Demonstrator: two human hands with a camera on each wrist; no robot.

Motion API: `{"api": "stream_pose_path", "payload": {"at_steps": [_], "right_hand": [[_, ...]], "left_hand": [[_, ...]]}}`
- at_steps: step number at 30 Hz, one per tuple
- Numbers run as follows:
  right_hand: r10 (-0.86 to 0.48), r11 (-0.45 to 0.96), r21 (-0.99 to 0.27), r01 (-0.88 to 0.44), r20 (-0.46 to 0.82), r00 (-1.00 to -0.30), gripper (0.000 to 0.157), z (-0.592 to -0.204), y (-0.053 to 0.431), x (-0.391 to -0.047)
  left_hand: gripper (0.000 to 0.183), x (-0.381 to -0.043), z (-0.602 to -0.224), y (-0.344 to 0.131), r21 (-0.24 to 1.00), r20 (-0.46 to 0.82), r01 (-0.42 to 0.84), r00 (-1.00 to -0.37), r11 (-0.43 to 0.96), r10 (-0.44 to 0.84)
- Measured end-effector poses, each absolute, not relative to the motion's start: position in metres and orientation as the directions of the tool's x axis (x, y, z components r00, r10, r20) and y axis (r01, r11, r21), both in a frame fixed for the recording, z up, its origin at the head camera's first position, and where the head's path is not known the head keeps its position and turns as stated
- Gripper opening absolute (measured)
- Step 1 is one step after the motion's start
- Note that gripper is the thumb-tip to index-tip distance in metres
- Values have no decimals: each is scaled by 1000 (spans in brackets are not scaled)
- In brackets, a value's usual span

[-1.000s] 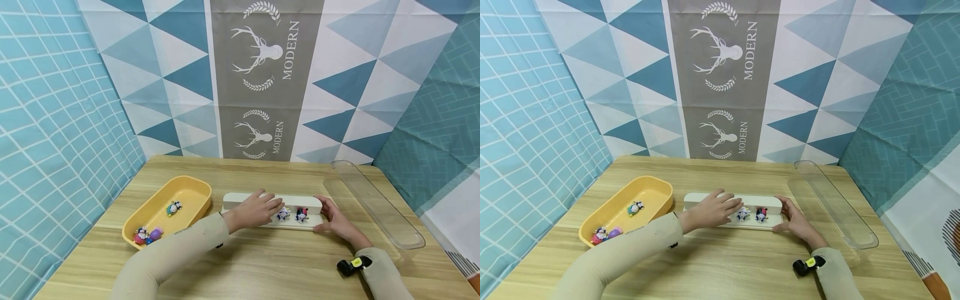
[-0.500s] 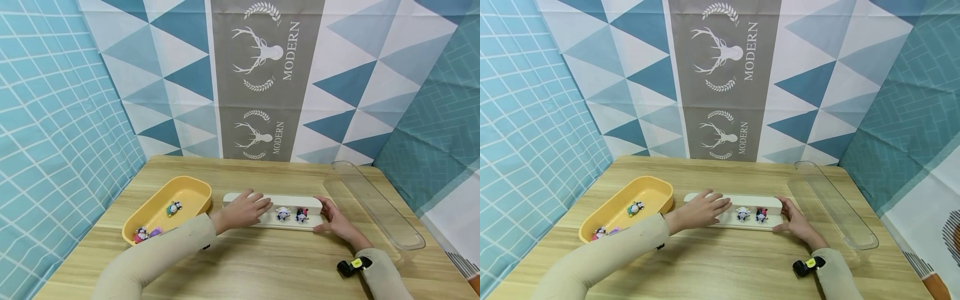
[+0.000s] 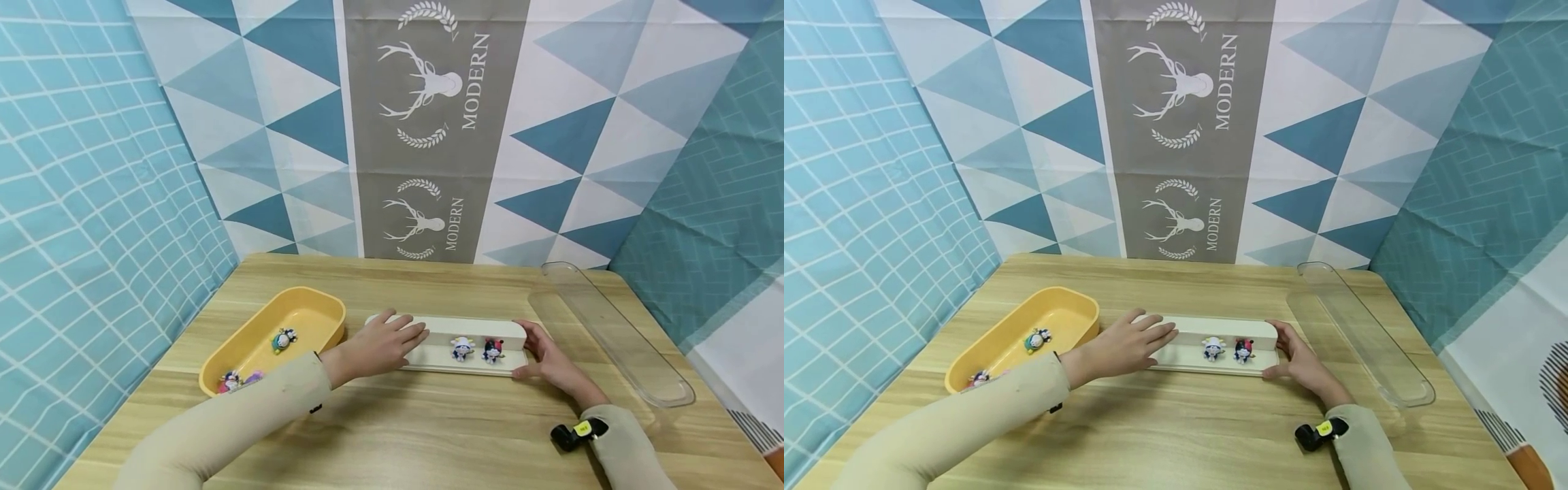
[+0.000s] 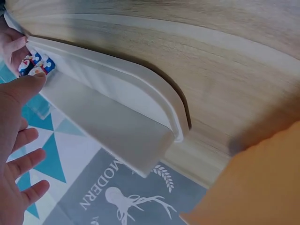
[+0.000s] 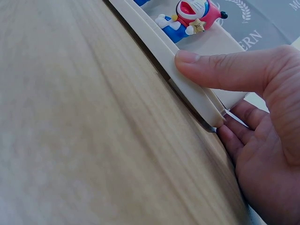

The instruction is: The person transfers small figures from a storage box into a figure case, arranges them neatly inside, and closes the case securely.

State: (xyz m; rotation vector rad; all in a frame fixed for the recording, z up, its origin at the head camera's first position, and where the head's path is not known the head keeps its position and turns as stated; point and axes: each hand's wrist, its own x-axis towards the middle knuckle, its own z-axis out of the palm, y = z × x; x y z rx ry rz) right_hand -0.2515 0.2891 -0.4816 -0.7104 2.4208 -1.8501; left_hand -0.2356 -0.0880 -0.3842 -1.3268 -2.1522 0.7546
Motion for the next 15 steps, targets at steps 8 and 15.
{"api": "stream_pose_path", "payload": {"at_steps": [8, 15], "right_hand": [[-355, 202, -918, -341, 256, -899, 97, -481, 289, -252], [-361, 195, -920, -341, 256, -897, 97, -481, 288, -252]], "left_hand": [[65, -232, -378, -104, -691, 102, 619, -426, 372, 899], [64, -230, -370, -115, -687, 101, 614, -449, 389, 888]]}}
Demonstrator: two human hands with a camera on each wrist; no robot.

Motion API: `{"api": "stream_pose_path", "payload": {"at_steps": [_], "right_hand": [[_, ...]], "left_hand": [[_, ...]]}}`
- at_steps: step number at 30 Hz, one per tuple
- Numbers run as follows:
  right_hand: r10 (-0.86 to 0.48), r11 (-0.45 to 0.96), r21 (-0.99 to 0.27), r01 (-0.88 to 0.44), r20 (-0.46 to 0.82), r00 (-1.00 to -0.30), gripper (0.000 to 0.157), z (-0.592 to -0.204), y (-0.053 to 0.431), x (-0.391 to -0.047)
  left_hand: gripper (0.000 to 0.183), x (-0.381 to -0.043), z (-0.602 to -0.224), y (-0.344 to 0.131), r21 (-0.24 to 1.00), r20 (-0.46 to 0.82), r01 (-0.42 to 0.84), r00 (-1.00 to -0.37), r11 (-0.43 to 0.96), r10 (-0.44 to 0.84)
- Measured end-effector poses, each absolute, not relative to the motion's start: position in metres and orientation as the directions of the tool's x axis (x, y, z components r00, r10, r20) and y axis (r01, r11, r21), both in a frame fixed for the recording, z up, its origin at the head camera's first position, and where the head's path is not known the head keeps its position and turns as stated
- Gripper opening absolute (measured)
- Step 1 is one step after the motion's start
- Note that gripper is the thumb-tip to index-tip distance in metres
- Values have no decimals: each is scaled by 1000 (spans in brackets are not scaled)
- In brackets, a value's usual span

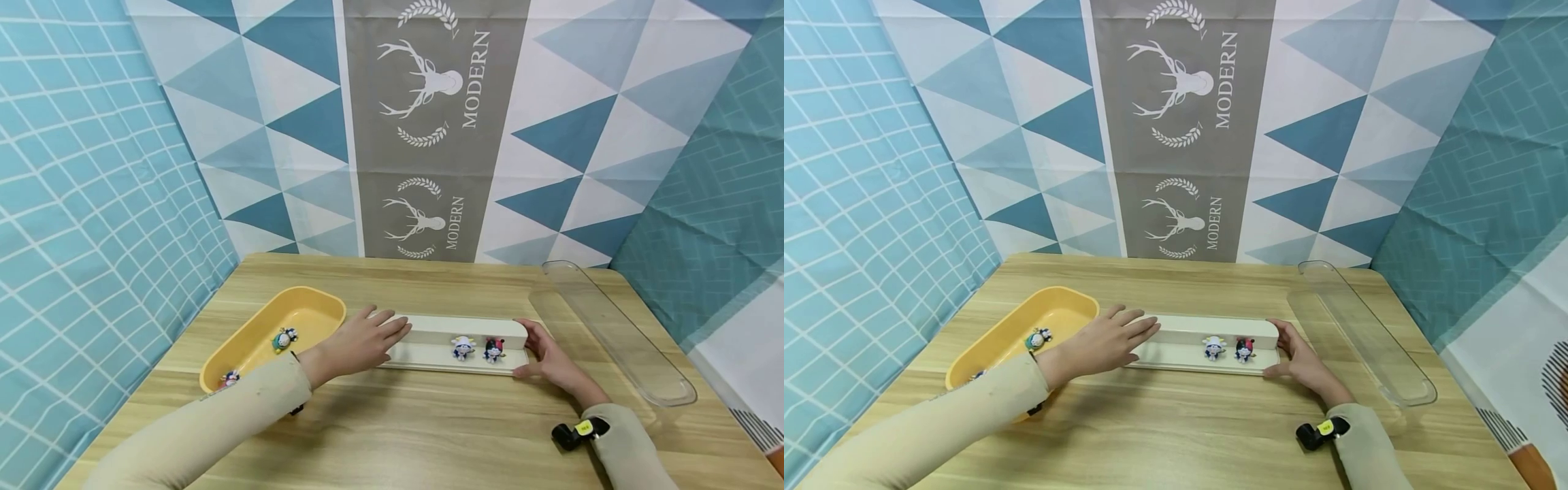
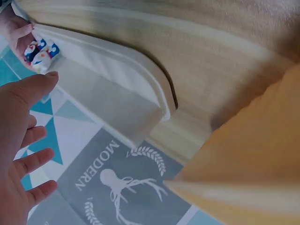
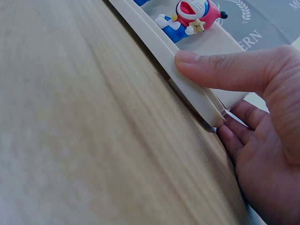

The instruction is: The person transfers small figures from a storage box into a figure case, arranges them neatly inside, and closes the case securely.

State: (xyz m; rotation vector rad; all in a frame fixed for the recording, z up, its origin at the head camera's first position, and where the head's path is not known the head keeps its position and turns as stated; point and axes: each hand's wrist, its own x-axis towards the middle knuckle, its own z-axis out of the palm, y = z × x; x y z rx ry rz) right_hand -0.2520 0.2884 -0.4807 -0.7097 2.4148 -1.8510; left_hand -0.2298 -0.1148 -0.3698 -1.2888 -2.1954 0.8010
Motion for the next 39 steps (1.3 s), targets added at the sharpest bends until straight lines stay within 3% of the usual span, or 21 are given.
{"api": "stream_pose_path", "payload": {"at_steps": [11, 23, 39], "right_hand": [[-348, 205, -923, -326, 243, -905, 97, -480, 290, -250], [-347, 209, -928, -309, 226, -910, 97, -479, 290, -252], [-355, 209, -925, -317, 230, -906, 97, -481, 290, -252]], "left_hand": [[67, -232, -360, -132, -670, 139, 605, -467, 431, 873], [62, -243, -354, -174, -572, 168, 623, -547, 533, 820], [63, -265, -362, -230, -505, 106, 595, -676, 625, 730]]}}
